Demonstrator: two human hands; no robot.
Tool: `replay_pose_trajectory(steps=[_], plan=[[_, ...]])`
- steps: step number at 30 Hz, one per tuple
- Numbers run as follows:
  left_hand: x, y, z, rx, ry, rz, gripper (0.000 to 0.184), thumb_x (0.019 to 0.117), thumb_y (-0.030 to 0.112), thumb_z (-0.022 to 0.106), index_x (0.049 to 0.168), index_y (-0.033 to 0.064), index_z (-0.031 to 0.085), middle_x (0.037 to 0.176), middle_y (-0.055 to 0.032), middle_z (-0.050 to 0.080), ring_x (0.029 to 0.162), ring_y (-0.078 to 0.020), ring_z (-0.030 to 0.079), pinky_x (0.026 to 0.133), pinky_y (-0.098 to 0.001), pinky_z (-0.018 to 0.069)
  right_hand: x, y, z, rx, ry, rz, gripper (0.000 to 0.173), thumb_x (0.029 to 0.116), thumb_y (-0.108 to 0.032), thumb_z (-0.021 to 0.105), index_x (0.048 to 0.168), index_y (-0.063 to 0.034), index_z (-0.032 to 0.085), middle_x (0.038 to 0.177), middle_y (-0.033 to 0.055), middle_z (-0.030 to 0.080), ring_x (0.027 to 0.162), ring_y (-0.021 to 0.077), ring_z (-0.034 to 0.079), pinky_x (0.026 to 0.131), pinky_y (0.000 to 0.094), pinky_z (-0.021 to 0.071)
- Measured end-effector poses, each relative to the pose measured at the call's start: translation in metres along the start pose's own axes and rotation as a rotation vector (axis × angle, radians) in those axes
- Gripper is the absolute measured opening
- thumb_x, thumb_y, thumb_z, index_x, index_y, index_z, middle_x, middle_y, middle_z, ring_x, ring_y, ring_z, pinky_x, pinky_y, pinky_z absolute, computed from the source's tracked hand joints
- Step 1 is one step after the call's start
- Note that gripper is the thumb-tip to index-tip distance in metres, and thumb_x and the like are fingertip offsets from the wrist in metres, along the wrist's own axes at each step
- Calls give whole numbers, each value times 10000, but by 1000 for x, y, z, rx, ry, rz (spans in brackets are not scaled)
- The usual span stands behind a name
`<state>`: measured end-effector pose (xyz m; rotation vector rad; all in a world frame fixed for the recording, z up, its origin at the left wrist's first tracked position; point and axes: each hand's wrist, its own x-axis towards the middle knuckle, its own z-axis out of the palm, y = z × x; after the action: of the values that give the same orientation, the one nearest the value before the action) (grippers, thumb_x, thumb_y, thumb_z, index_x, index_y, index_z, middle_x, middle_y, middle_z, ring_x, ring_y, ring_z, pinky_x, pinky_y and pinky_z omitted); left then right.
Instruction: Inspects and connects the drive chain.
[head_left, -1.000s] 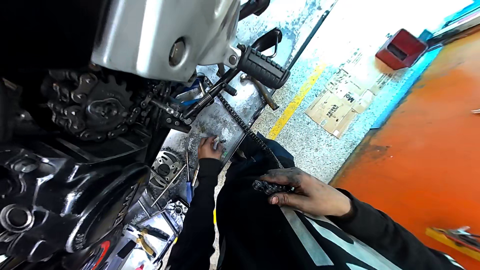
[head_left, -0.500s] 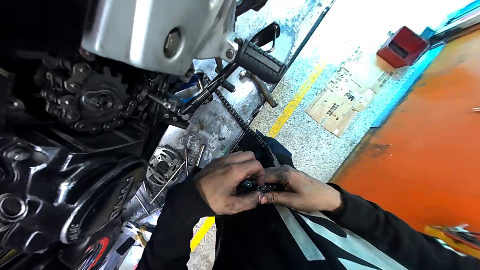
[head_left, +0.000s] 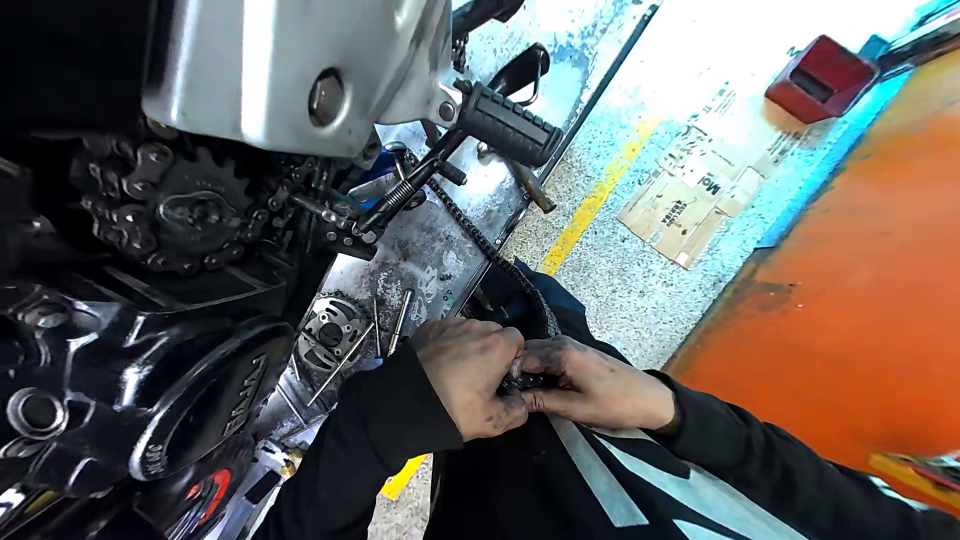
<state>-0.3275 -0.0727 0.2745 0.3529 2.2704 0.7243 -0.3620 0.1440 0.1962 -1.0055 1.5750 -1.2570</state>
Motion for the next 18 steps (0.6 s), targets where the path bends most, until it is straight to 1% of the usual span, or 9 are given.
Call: replay_pose_trajectory(steps=[2, 4, 7, 9, 12, 15, 18], plan=[[1, 1, 1, -27, 15, 6, 231, 847, 406, 760, 872, 191, 680, 791, 45, 652, 734, -125, 642, 629, -408, 524, 0, 0, -1, -2, 8, 2, 233, 1005, -337, 654, 992, -115, 725, 936, -38, 690, 882, 12, 643, 786, 208, 554], [-1, 0, 5, -47, 85, 16, 229, 826, 399, 773, 856, 193, 678, 769, 52, 642, 709, -115, 633, 611, -397, 521, -1, 0, -2, 3, 19, -1, 232, 1003, -331, 659, 993, -109, 725, 926, -39, 686, 873, 11, 640, 782, 203, 552], [-5, -3, 9, -55, 159, 14, 271, 798, 412, 785, 943, 199, 700, 821, 52, 638, 728, -110, 636, 621, -386, 551, -3, 1, -2, -5, 10, 4, 256, 1002, -348, 658, 1062, -112, 739, 964, -40, 696, 911, 11, 648, 814, 211, 561], [-8, -6, 9, -92, 168, 56, 238, 835, 371, 784, 964, 181, 720, 815, 50, 651, 701, -99, 626, 630, -354, 553, -5, 3, -2, -2, 13, 4, 259, 998, -353, 665, 1067, -116, 743, 975, -39, 701, 924, 14, 649, 825, 216, 561], [-10, -11, 10, -162, 217, 158, 156, 866, 276, 794, 945, 150, 747, 781, 52, 669, 677, -60, 636, 643, -278, 571, -7, 4, -3, -3, 11, 10, 262, 998, -372, 660, 1061, -131, 744, 977, -51, 702, 921, 13, 647, 823, 218, 555], [-11, -16, 12, -215, 256, 242, 103, 878, 227, 779, 932, 141, 763, 795, 59, 681, 702, -31, 645, 665, -231, 574, -8, 5, -4, 3, 23, -10, 259, 1002, -366, 656, 1060, -128, 742, 957, -50, 695, 903, 12, 644, 809, 215, 554], [-11, -19, 15, -227, 298, 287, 66, 900, 208, 748, 924, 154, 776, 838, 63, 691, 740, -18, 654, 672, -209, 574, -9, 5, -6, -1, 21, -9, 287, 1007, -382, 644, 1102, -131, 745, 992, -46, 705, 936, 13, 650, 836, 221, 556]])
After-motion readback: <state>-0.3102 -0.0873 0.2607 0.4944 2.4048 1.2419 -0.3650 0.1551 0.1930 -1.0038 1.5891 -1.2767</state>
